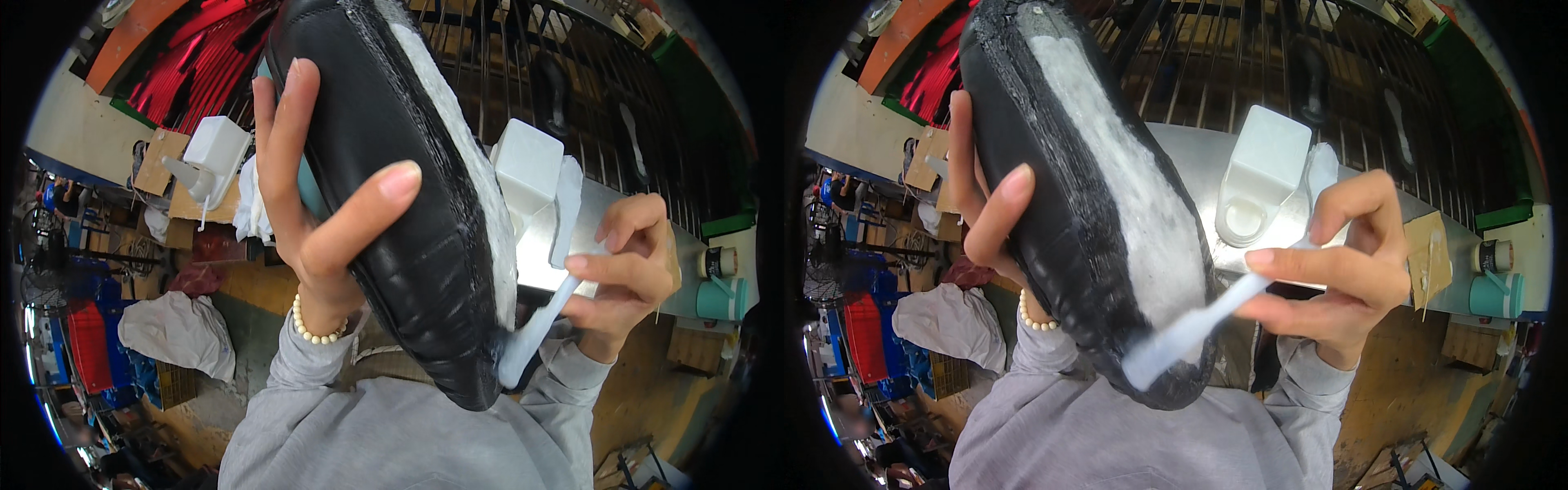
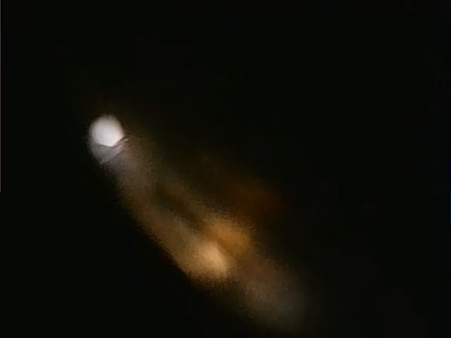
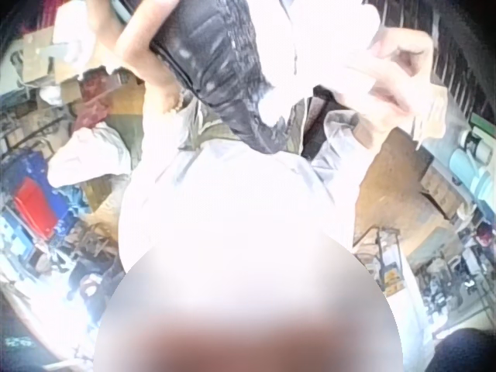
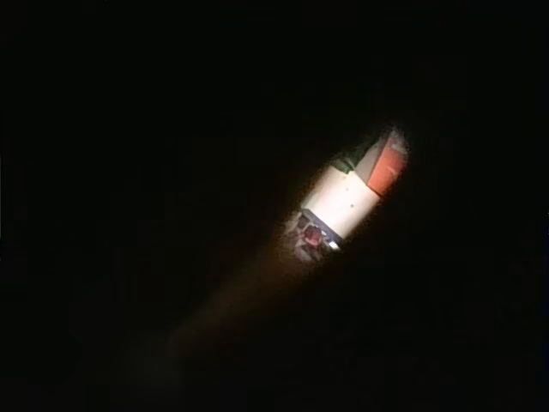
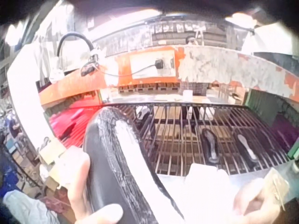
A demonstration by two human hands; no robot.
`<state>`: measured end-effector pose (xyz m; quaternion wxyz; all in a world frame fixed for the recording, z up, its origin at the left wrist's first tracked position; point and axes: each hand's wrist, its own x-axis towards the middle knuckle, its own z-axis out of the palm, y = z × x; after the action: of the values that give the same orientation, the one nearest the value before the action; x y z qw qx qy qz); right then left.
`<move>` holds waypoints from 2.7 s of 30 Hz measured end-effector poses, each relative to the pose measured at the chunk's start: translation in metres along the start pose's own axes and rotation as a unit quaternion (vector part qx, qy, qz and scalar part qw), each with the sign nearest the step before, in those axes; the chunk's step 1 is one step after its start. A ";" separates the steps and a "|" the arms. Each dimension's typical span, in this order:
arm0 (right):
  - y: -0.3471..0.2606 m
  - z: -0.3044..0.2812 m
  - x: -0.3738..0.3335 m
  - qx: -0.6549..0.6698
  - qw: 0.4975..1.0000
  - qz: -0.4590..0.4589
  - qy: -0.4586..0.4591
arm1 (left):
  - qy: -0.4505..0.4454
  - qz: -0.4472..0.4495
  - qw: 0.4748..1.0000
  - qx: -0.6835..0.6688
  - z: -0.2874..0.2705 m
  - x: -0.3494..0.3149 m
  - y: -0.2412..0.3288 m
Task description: The person repeatedly applies a white adhesive to the soles of black shoes using a small brush. They dip the brush into a container, spread the glue along the sole edges, and place the shoes on a metal rack after each application.
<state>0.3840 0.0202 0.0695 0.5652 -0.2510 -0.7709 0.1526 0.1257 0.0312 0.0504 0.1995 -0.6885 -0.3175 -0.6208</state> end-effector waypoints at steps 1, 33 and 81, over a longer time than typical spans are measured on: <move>0.000 -0.001 -0.003 0.021 1.000 -0.003 -0.018 | 0.006 -0.004 1.000 0.002 0.000 -0.001 -0.001; 0.021 0.010 -0.085 0.026 0.958 0.281 0.048 | -0.010 -0.190 0.979 0.069 -0.036 -0.044 -0.024; 0.014 0.020 -0.003 0.115 0.993 -0.014 -0.023 | -0.129 -0.328 0.926 -0.135 -0.025 -0.024 0.007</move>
<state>0.3690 0.0304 0.0536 0.5750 -0.1697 -0.7641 0.2382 0.1114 0.0050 0.0315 -0.1523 -0.6406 -0.4617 -0.5944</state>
